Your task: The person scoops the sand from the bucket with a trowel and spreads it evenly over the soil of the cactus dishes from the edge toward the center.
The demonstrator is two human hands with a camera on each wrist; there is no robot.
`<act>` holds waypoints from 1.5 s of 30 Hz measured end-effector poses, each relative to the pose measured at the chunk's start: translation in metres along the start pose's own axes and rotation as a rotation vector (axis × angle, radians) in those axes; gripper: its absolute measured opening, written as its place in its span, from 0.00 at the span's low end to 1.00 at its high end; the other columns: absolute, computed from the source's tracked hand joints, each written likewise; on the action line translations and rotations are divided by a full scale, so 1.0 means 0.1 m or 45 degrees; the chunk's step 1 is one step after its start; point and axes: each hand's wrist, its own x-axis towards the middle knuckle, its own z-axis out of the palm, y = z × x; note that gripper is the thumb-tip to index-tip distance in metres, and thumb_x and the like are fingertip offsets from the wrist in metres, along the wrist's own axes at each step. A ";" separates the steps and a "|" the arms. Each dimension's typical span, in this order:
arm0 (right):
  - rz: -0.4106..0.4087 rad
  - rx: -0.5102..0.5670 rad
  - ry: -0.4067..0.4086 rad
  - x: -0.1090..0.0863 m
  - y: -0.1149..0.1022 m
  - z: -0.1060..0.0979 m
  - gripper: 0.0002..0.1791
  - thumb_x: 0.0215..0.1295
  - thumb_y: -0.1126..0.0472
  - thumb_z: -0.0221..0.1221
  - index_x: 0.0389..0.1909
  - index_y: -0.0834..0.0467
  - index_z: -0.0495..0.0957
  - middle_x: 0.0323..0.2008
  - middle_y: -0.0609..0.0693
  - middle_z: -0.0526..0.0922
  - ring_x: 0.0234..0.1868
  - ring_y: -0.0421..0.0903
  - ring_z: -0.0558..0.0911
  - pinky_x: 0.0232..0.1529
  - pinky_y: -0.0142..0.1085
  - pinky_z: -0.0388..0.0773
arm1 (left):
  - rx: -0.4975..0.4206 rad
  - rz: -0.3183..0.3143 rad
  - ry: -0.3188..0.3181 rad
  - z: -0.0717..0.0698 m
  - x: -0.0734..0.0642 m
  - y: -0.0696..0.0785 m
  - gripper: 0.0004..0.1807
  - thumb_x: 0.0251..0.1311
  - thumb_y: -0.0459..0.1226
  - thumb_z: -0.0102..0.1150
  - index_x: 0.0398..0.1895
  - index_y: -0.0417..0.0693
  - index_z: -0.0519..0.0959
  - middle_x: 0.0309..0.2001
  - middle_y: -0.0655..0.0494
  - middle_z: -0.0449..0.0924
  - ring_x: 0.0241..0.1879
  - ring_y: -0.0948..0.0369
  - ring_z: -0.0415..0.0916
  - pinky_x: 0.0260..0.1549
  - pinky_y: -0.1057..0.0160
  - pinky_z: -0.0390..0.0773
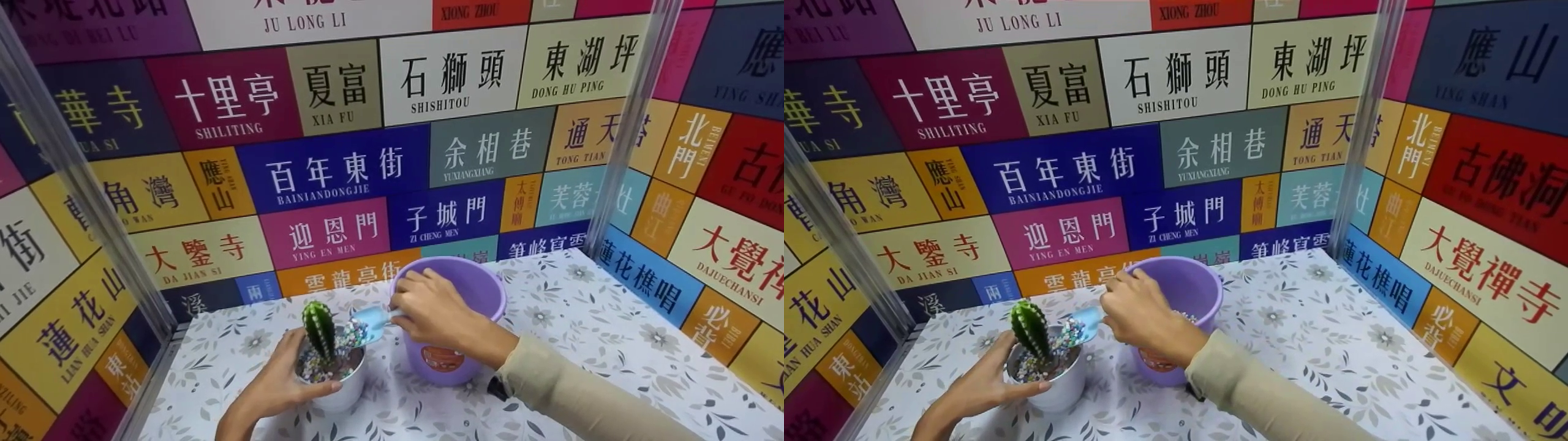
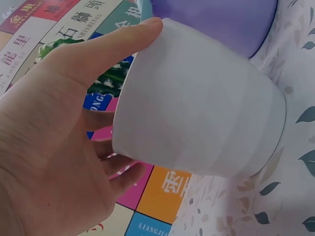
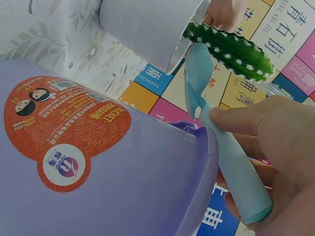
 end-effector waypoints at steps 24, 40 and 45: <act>-0.042 -0.110 0.098 0.00 -0.01 -0.04 0.10 0.64 0.48 0.75 0.41 0.48 0.93 0.45 0.47 0.91 0.48 0.48 0.84 0.47 0.42 0.80 | 0.005 0.040 0.000 -0.02 0.00 0.01 0.67 0.52 0.62 0.81 0.86 0.43 0.56 0.84 0.36 0.56 0.84 0.36 0.55 0.80 0.25 0.56; -0.027 -0.161 0.091 0.00 -0.05 -0.05 0.11 0.64 0.48 0.76 0.43 0.48 0.93 0.47 0.47 0.91 0.51 0.48 0.84 0.50 0.42 0.81 | -0.046 0.075 -0.059 -0.04 -0.02 -0.03 0.64 0.53 0.59 0.82 0.88 0.51 0.55 0.84 0.41 0.56 0.84 0.38 0.54 0.80 0.25 0.56; -0.036 -0.220 0.119 0.00 -0.06 -0.03 0.12 0.63 0.48 0.77 0.43 0.48 0.93 0.46 0.47 0.91 0.50 0.48 0.84 0.50 0.42 0.81 | 0.014 0.014 -0.035 -0.03 -0.03 0.01 0.68 0.49 0.62 0.82 0.87 0.46 0.55 0.84 0.38 0.54 0.85 0.36 0.52 0.80 0.24 0.54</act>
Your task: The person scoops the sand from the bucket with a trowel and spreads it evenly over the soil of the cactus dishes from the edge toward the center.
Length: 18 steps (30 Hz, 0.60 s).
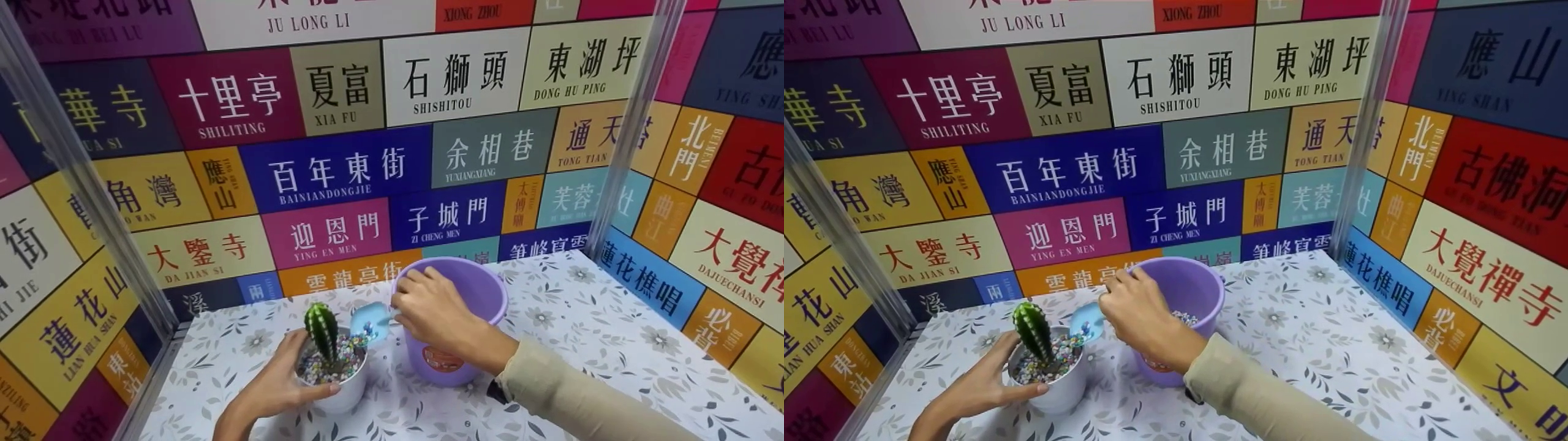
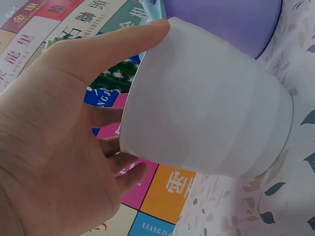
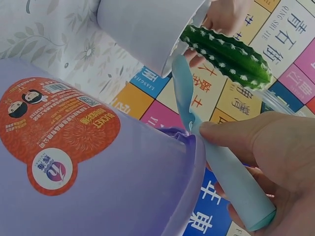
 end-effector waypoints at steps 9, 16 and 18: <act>0.008 -0.042 0.018 0.01 -0.03 0.01 0.14 0.62 0.46 0.78 0.44 0.48 0.92 0.46 0.47 0.91 0.51 0.48 0.85 0.51 0.41 0.82 | 0.000 -0.023 -0.009 -0.05 -0.03 0.00 0.68 0.52 0.61 0.82 0.88 0.43 0.53 0.83 0.38 0.50 0.83 0.34 0.52 0.76 0.22 0.60; 0.019 -0.075 0.014 0.02 -0.04 0.02 0.14 0.62 0.46 0.77 0.43 0.49 0.92 0.46 0.46 0.91 0.50 0.48 0.84 0.51 0.41 0.81 | -0.099 0.051 -0.023 -0.07 -0.03 -0.03 0.62 0.53 0.56 0.83 0.87 0.54 0.57 0.84 0.43 0.60 0.85 0.37 0.54 0.80 0.23 0.53; 0.017 -0.085 0.016 0.02 -0.04 0.02 0.14 0.62 0.47 0.77 0.43 0.49 0.92 0.46 0.47 0.91 0.50 0.48 0.84 0.50 0.41 0.81 | -0.093 0.058 -0.013 -0.06 -0.03 -0.02 0.61 0.52 0.57 0.83 0.86 0.55 0.59 0.83 0.44 0.61 0.84 0.38 0.56 0.79 0.23 0.54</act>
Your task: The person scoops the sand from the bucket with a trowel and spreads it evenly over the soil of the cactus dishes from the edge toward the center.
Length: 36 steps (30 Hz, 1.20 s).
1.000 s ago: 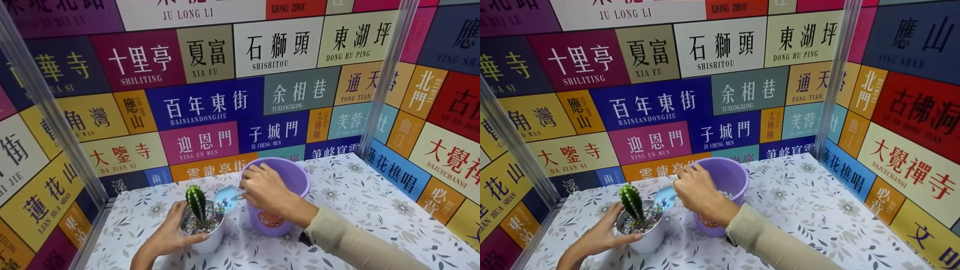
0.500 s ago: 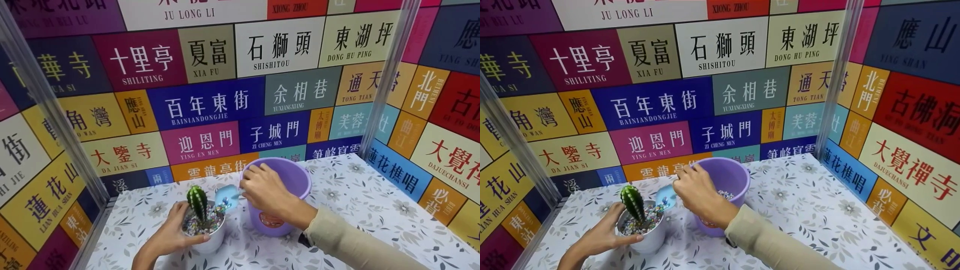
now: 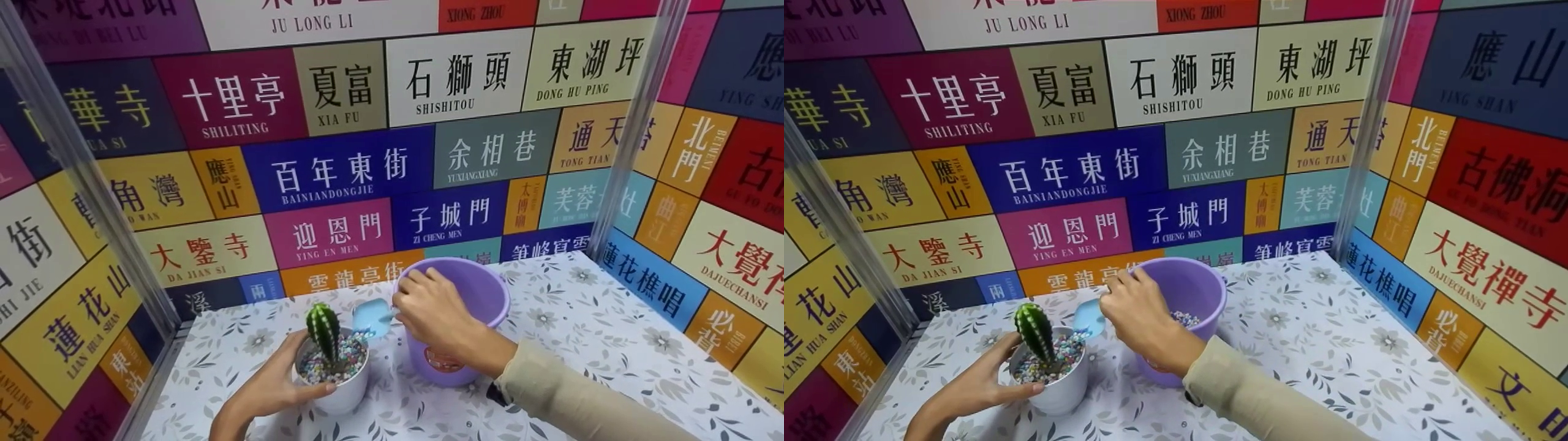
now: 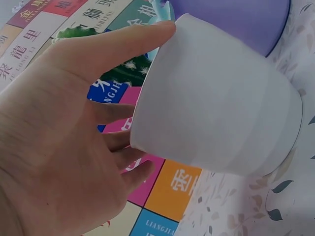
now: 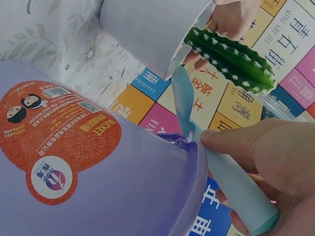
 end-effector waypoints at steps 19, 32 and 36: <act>-0.124 0.015 0.104 -0.03 -0.04 0.00 0.09 0.63 0.51 0.76 0.41 0.49 0.92 0.43 0.46 0.90 0.47 0.46 0.83 0.47 0.39 0.79 | 0.071 -0.095 0.006 0.02 0.00 0.04 0.67 0.51 0.60 0.82 0.86 0.39 0.56 0.80 0.38 0.57 0.82 0.36 0.57 0.77 0.24 0.61; -0.102 0.065 0.142 -0.04 -0.02 -0.01 0.10 0.62 0.53 0.77 0.43 0.48 0.92 0.44 0.46 0.90 0.49 0.46 0.83 0.49 0.39 0.80 | 0.048 -0.053 0.002 0.04 0.01 0.02 0.67 0.50 0.60 0.83 0.87 0.44 0.56 0.84 0.37 0.55 0.84 0.35 0.53 0.80 0.24 0.54; -0.096 0.071 0.182 -0.05 0.02 0.01 0.09 0.63 0.53 0.76 0.42 0.49 0.91 0.44 0.46 0.89 0.50 0.47 0.83 0.49 0.40 0.78 | 0.058 -0.059 -0.004 0.02 -0.01 0.03 0.68 0.51 0.60 0.83 0.87 0.43 0.55 0.85 0.36 0.53 0.85 0.34 0.51 0.80 0.24 0.54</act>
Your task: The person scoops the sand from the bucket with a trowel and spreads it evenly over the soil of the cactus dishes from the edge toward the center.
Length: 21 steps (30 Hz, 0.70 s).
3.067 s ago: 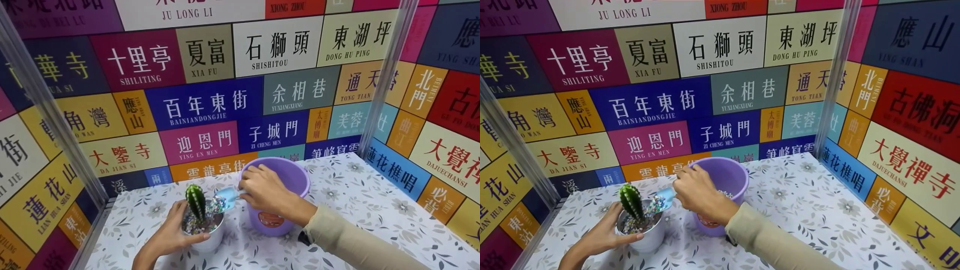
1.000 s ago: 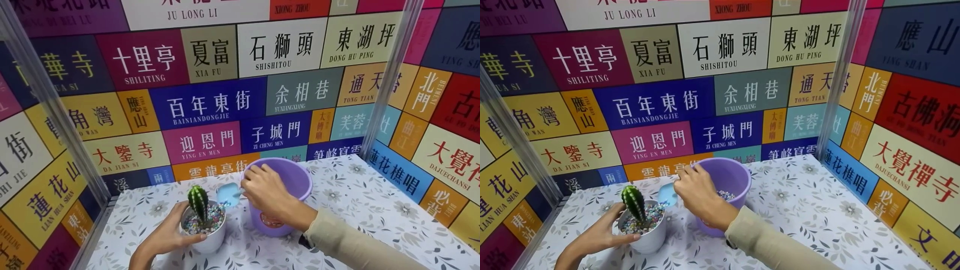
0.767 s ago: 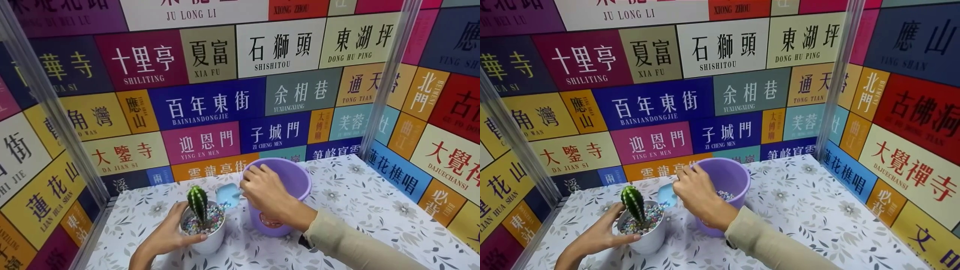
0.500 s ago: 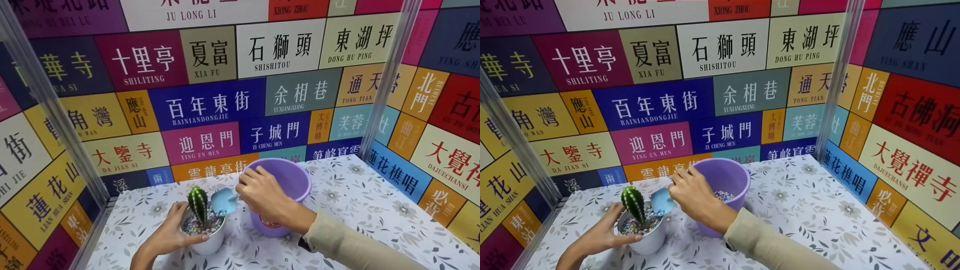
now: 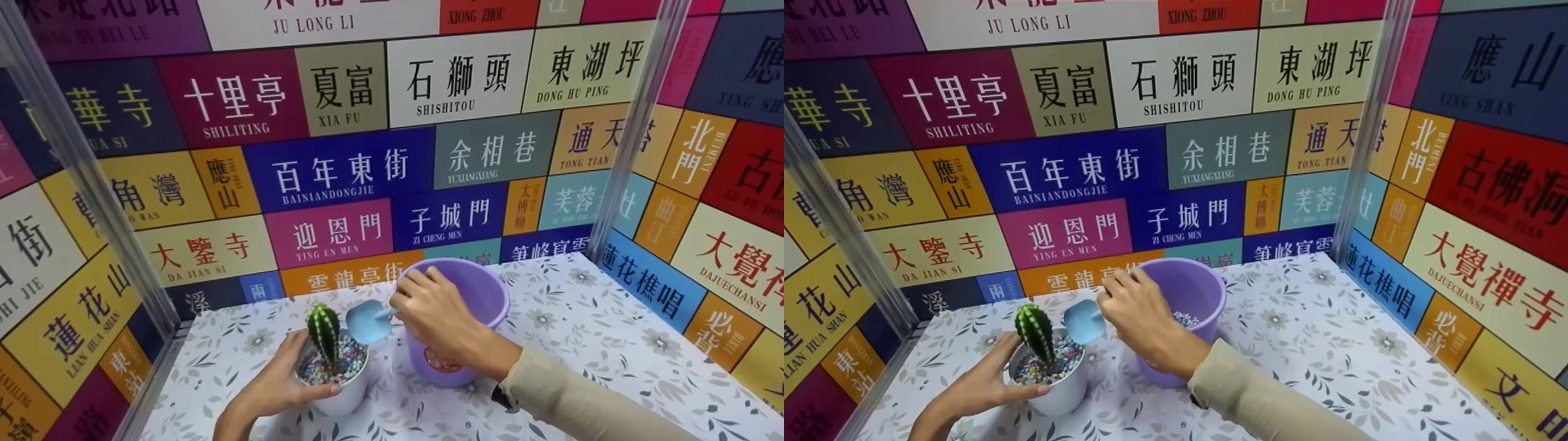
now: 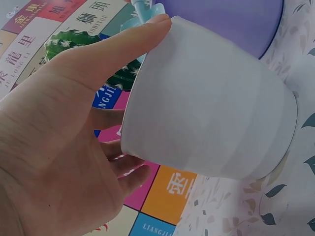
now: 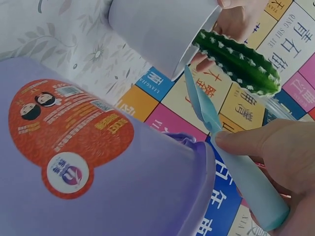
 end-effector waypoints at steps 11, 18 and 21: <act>0.111 0.088 -0.021 -0.08 0.13 -0.05 0.11 0.69 0.48 0.73 0.45 0.49 0.89 0.46 0.45 0.89 0.51 0.46 0.83 0.49 0.40 0.80 | -0.037 0.105 0.302 -0.16 -0.04 0.10 0.43 0.74 0.57 0.64 0.85 0.52 0.62 0.83 0.42 0.63 0.80 0.39 0.64 0.79 0.28 0.63; 0.234 0.205 -0.038 -0.18 0.26 -0.05 0.10 0.73 0.48 0.69 0.45 0.49 0.88 0.44 0.44 0.88 0.49 0.46 0.83 0.50 0.42 0.82 | -0.138 0.222 0.703 -0.12 -0.01 0.34 0.25 0.81 0.48 0.58 0.74 0.48 0.76 0.69 0.48 0.80 0.70 0.51 0.76 0.76 0.44 0.73; 0.292 0.269 -0.038 -0.24 0.33 -0.06 0.09 0.73 0.49 0.69 0.46 0.49 0.87 0.43 0.43 0.87 0.48 0.45 0.83 0.53 0.44 0.83 | -0.137 0.285 0.817 -0.09 -0.02 0.47 0.22 0.80 0.45 0.61 0.70 0.47 0.79 0.66 0.51 0.83 0.69 0.54 0.77 0.74 0.48 0.75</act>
